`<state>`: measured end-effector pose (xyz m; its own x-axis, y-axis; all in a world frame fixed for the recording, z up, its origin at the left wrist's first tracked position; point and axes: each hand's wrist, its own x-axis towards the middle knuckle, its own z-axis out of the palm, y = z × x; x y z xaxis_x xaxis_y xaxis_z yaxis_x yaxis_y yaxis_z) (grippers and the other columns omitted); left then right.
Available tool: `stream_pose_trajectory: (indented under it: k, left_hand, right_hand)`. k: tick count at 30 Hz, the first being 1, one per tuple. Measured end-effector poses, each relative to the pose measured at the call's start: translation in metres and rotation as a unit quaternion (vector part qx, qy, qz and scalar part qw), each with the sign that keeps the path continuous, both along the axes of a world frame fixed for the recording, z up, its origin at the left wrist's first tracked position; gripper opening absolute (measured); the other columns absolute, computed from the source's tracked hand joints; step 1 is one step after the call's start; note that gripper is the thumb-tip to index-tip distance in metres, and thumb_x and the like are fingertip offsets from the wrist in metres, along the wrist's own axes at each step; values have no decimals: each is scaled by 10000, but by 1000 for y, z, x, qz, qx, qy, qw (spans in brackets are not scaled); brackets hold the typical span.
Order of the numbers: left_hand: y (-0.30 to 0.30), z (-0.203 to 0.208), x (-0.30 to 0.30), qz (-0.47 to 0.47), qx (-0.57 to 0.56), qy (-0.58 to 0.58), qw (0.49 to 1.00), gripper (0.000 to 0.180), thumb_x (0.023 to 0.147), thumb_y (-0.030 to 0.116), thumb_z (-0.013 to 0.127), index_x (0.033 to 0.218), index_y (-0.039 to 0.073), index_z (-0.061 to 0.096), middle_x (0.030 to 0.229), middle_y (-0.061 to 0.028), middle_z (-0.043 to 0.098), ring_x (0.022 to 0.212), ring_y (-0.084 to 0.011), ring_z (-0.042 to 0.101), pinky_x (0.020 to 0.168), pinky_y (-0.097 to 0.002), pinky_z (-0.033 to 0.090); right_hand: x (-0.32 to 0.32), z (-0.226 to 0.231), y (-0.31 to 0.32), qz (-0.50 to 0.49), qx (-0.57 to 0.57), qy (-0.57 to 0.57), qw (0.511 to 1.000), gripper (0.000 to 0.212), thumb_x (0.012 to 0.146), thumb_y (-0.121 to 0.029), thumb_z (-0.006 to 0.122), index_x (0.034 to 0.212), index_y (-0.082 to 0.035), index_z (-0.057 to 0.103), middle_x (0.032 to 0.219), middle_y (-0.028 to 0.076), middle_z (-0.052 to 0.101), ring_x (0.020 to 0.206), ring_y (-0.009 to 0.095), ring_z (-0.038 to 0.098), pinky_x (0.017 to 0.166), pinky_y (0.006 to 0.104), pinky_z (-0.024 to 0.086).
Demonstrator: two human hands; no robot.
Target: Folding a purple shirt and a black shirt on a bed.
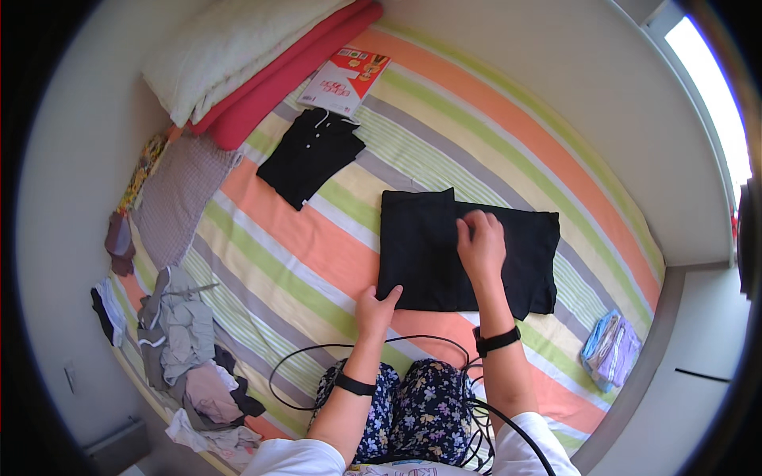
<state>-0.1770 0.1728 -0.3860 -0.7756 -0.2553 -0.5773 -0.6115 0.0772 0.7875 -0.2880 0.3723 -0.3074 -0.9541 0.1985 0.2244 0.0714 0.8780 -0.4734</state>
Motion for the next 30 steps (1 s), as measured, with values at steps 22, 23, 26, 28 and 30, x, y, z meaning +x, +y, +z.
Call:
stream_pose_trajectory:
  k: [22,23,26,28,30]
  left_hand:
    - [-8,-12,7,11,31,-11,999,333,888,242,784,961,-75,714,845,-168,740,729,-211,673,730,-362,521]
    - [-9,-12,6,21,48,-6,999,309,891,218,783,965,-76,717,849,-148,744,732,-185,664,730,-348,522]
    - [-8,-11,5,63,118,-1,991,249,897,158,779,968,-75,726,861,-96,749,750,-136,650,729,-313,524]
    - [-10,-8,3,78,162,-21,983,220,903,119,773,993,-76,728,899,-68,745,781,-113,649,725,-280,520]
    - [-13,-4,1,71,182,-35,980,224,905,118,771,1007,-76,725,919,-77,744,797,-119,656,733,-280,523]
  right_hand:
    - [-85,-54,-96,140,73,112,981,395,884,-203,709,1219,-24,597,1377,196,553,1331,366,482,1098,528,365]
    - [-63,-55,-100,157,103,109,976,505,913,-262,688,1343,-28,565,1503,191,483,1445,352,401,1182,517,301]
    - [-17,-68,-87,256,100,9,961,624,981,-401,573,1505,-77,478,1619,117,392,1513,303,330,1243,524,185]
    - [-17,-75,-51,176,139,-4,975,595,1000,-405,533,1511,-105,482,1609,115,410,1511,299,334,1235,555,173]
    - [-23,-75,-24,41,182,-30,982,596,1011,-384,533,1506,-56,472,1603,162,405,1504,339,336,1220,585,184]
